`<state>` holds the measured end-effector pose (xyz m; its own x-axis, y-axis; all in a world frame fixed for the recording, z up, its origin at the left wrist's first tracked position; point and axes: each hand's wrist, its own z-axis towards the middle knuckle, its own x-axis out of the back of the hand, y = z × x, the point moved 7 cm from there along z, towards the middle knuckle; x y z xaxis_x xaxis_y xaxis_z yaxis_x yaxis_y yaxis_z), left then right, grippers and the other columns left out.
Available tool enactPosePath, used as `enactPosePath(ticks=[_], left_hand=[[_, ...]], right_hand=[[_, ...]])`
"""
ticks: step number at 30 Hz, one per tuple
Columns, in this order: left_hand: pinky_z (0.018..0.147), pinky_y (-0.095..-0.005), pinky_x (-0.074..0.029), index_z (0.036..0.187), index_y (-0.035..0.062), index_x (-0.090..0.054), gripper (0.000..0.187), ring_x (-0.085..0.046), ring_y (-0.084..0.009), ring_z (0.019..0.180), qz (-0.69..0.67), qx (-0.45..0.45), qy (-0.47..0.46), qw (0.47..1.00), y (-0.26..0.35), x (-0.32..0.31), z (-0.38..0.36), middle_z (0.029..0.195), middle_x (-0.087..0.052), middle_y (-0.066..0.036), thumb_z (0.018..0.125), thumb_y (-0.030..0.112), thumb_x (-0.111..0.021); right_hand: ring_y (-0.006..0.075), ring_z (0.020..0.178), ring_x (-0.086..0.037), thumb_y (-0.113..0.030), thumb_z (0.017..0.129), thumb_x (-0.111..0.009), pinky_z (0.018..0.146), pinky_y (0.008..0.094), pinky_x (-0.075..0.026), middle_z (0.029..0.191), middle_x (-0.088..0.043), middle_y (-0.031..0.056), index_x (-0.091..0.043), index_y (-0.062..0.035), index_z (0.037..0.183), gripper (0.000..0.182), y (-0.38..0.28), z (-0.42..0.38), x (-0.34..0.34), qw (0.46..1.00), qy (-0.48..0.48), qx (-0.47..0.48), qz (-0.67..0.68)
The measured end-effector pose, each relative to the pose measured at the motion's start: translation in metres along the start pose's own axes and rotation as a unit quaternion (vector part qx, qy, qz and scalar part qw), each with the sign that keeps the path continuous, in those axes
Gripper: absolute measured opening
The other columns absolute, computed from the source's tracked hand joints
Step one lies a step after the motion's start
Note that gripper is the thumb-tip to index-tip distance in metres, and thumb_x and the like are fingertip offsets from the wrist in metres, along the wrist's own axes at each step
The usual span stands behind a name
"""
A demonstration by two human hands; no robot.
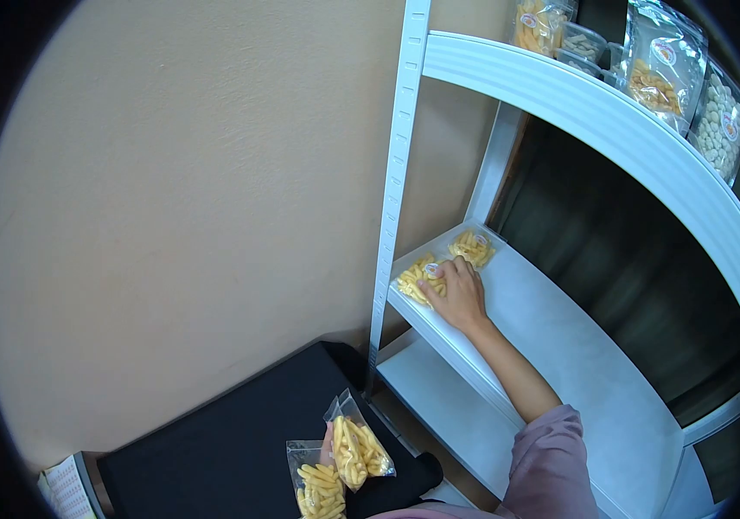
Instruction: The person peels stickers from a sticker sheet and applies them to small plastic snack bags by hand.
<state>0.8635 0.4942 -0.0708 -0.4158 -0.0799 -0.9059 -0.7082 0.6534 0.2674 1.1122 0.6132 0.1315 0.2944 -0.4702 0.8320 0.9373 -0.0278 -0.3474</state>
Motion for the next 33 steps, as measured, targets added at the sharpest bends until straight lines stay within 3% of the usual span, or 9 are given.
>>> enactPosePath(ticks=[2, 12, 14, 17, 19, 22, 28, 32, 33], left_hand=[[0.076, -0.0376, -0.050, 0.108, -0.0001, -0.049, 0.050, -0.060, -0.0246, 0.084, -0.001, -0.002, 0.004, 1.000, 0.001, -0.004, 0.003, 0.094, -0.059, -0.014, 0.088, 0.044, -0.036], [0.075, -0.0374, -0.050, 0.105, -0.0001, -0.050, 0.050, -0.060, -0.0246, 0.083, 0.000, -0.006, 0.020, 1.000, -0.007, 0.018, -0.012, 0.092, -0.060, -0.014, 0.088, 0.044, -0.036], [0.069, -0.0366, -0.052, 0.096, 0.0005, -0.053, 0.047, -0.061, -0.0249, 0.076, 0.051, -0.075, 0.055, 0.994, 0.022, -0.011, -0.007, 0.086, -0.060, -0.014, 0.088, 0.044, -0.038], [0.067, -0.0368, -0.052, 0.099, 0.0027, -0.050, 0.039, -0.062, -0.0247, 0.073, 0.070, -0.135, 0.049, 0.987, 0.055, -0.027, 0.010, 0.086, -0.060, -0.014, 0.088, 0.038, -0.040], [0.067, -0.0369, -0.053, 0.104, 0.0056, -0.045, 0.035, -0.061, -0.0235, 0.076, 0.072, -0.158, 0.025, 0.984, 0.057, -0.037, 0.019, 0.089, -0.059, -0.013, 0.088, 0.036, -0.042], [0.069, -0.0382, -0.052, 0.109, 0.0057, -0.044, 0.041, -0.061, -0.0255, 0.079, 0.040, -0.139, 0.021, 0.989, 0.039, -0.054, 0.014, 0.093, -0.057, -0.014, 0.088, 0.040, -0.041], [0.087, -0.0449, -0.042, 0.122, 0.0020, -0.037, 0.058, -0.050, -0.0287, 0.103, 0.012, -0.124, -0.063, 0.990, 0.011, -0.070, -0.015, 0.114, -0.049, -0.016, 0.087, 0.049, -0.035], [0.090, -0.0438, -0.039, 0.123, 0.0010, -0.035, 0.059, -0.046, -0.0292, 0.109, -0.046, -0.095, -0.132, 0.986, 0.001, -0.085, -0.024, 0.122, -0.043, -0.016, 0.088, 0.048, -0.032], [0.092, -0.0441, -0.038, 0.123, 0.0003, -0.035, 0.058, -0.047, -0.0308, 0.108, -0.031, -0.129, -0.074, 0.988, 0.003, -0.085, -0.028, 0.121, -0.043, -0.018, 0.089, 0.046, -0.031]], right_hand=[[0.0287, 0.094, -0.047, -0.043, 0.073, -0.058, 0.078, 0.0400, -0.037, 0.100, -0.048, 0.0122, -0.054, -0.0037, 0.100, 0.048, -0.020, -0.008, -0.003, 0.989, 0.042, 0.143, 0.007], [0.0288, 0.103, -0.042, -0.042, 0.077, -0.055, 0.085, 0.0421, -0.033, 0.109, -0.045, 0.0147, -0.050, -0.0029, 0.109, 0.050, -0.032, -0.020, -0.012, 0.991, 0.057, 0.113, -0.045], [0.0271, 0.090, -0.051, -0.038, 0.078, -0.056, 0.077, 0.0379, -0.040, 0.100, -0.049, 0.0156, -0.049, -0.0009, 0.109, 0.049, -0.054, -0.038, 0.008, 0.977, 0.050, 0.173, 0.113], [0.0200, 0.058, -0.056, -0.034, 0.078, -0.060, 0.055, 0.0295, -0.045, 0.080, -0.055, 0.0134, -0.044, 0.0033, 0.113, 0.054, -0.097, -0.086, 0.007, 0.920, -0.180, 0.116, 0.329], [0.0224, 0.064, -0.059, -0.038, 0.077, -0.060, 0.060, 0.0311, -0.047, 0.086, -0.055, 0.0177, -0.035, 0.0072, 0.119, 0.066, -0.126, -0.116, 0.013, 0.897, -0.286, 0.141, 0.308], [0.0215, 0.070, -0.060, -0.029, 0.079, -0.060, 0.060, 0.0307, -0.049, 0.090, -0.056, 0.0158, -0.027, -0.0003, 0.126, 0.064, -0.134, -0.133, 0.015, 0.910, -0.260, 0.197, 0.257], [0.0218, 0.065, -0.062, -0.009, 0.080, -0.056, 0.059, 0.0284, -0.050, 0.083, -0.055, 0.0138, -0.026, 0.0026, 0.125, 0.055, -0.119, -0.141, 0.019, 0.833, -0.375, 0.127, 0.387], [0.0184, 0.069, -0.061, -0.007, 0.080, -0.056, 0.060, 0.0265, -0.050, 0.084, -0.054, 0.0113, -0.027, 0.0001, 0.126, 0.055, -0.107, -0.138, 0.030, 0.839, -0.394, 0.101, 0.361], [0.0163, 0.070, -0.061, -0.005, 0.079, -0.056, 0.060, 0.0255, -0.049, 0.085, -0.054, 0.0097, -0.027, -0.0011, 0.127, 0.056, -0.097, -0.128, 0.040, 0.849, -0.361, 0.084, 0.377]])
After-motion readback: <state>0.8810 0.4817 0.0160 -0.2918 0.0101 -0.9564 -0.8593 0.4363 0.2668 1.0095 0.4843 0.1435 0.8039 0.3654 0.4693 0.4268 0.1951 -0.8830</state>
